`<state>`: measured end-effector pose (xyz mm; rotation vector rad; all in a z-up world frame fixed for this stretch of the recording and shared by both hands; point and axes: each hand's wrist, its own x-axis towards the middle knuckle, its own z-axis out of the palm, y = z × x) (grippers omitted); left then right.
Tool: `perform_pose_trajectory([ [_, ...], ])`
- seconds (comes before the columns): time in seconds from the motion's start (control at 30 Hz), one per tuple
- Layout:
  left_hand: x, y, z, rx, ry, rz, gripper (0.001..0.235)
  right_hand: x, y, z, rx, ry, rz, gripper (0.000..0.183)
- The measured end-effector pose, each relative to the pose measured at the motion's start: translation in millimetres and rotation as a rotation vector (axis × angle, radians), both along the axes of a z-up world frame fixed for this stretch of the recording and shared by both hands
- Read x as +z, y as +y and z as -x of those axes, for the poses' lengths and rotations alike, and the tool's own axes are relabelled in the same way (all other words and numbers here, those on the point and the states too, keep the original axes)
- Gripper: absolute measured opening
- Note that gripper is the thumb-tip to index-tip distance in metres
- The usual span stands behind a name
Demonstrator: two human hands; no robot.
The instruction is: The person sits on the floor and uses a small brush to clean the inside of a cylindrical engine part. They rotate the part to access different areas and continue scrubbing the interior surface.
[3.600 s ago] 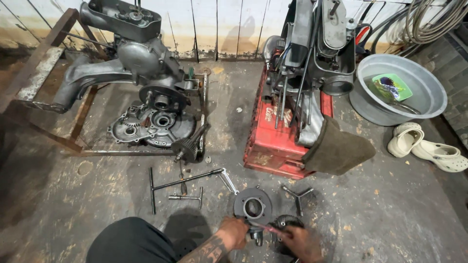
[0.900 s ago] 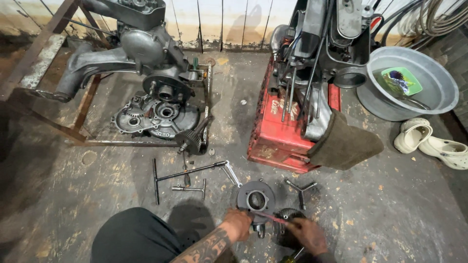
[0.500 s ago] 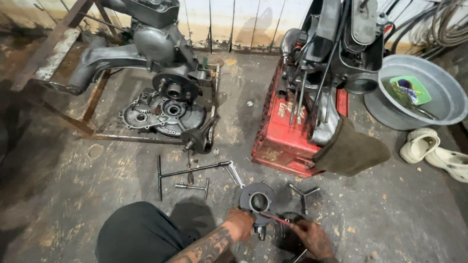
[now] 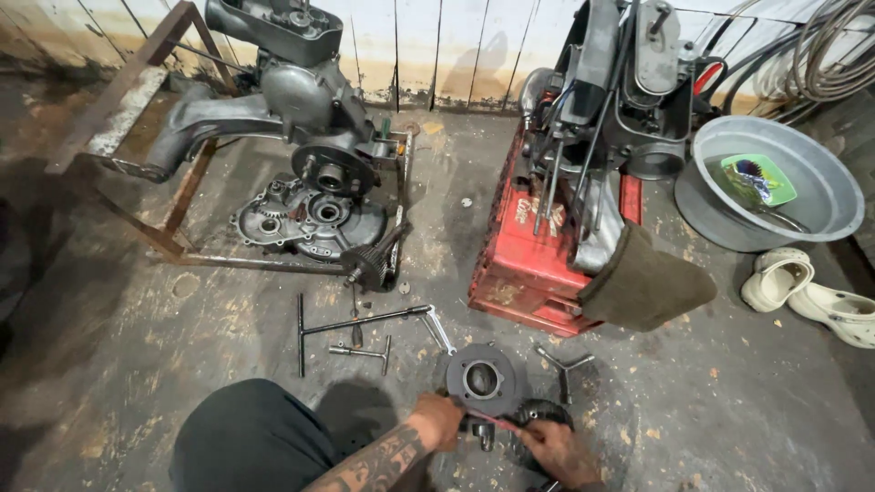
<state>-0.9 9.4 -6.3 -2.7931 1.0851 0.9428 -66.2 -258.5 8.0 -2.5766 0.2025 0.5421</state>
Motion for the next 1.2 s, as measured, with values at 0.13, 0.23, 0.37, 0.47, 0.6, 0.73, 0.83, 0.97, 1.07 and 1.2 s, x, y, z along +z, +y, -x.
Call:
perform_pose_trajectory([
  [0.13,-26,11,2,0.020,-0.124,0.028,0.036,8,-26,-17,-0.033,0.082,0.133,0.041],
  [0.23,8,18,6,0.060,0.040,-0.062,0.049,51,-13,-14,-0.108,0.117,0.029,0.039],
  [0.37,-13,28,9,0.109,0.006,-0.011,0.037,44,-7,-11,0.028,-0.106,0.008,0.029],
  [0.47,-17,28,15,0.112,-0.022,-0.038,0.037,19,-21,-11,-0.024,-0.130,0.019,0.026],
  [0.6,11,29,31,0.104,-0.072,-0.037,0.034,49,-22,-14,-0.144,0.014,0.022,0.042],
  [0.73,43,25,31,0.113,-0.134,0.052,0.032,64,-22,-6,-0.163,-0.101,0.051,0.042],
  [0.83,132,29,36,0.183,-0.025,0.057,0.053,77,-26,3,-0.186,-0.204,-0.011,0.041],
  [0.97,196,53,35,0.159,-0.304,0.326,0.058,97,-36,20,-0.265,-0.269,-0.068,0.038],
  [1.07,275,79,54,0.175,-0.350,0.355,0.066,108,-44,31,-0.286,-0.309,-0.086,0.034],
  [1.2,396,108,74,0.327,-0.150,0.177,0.073,136,-42,42,-0.314,-0.293,-0.100,0.040],
])
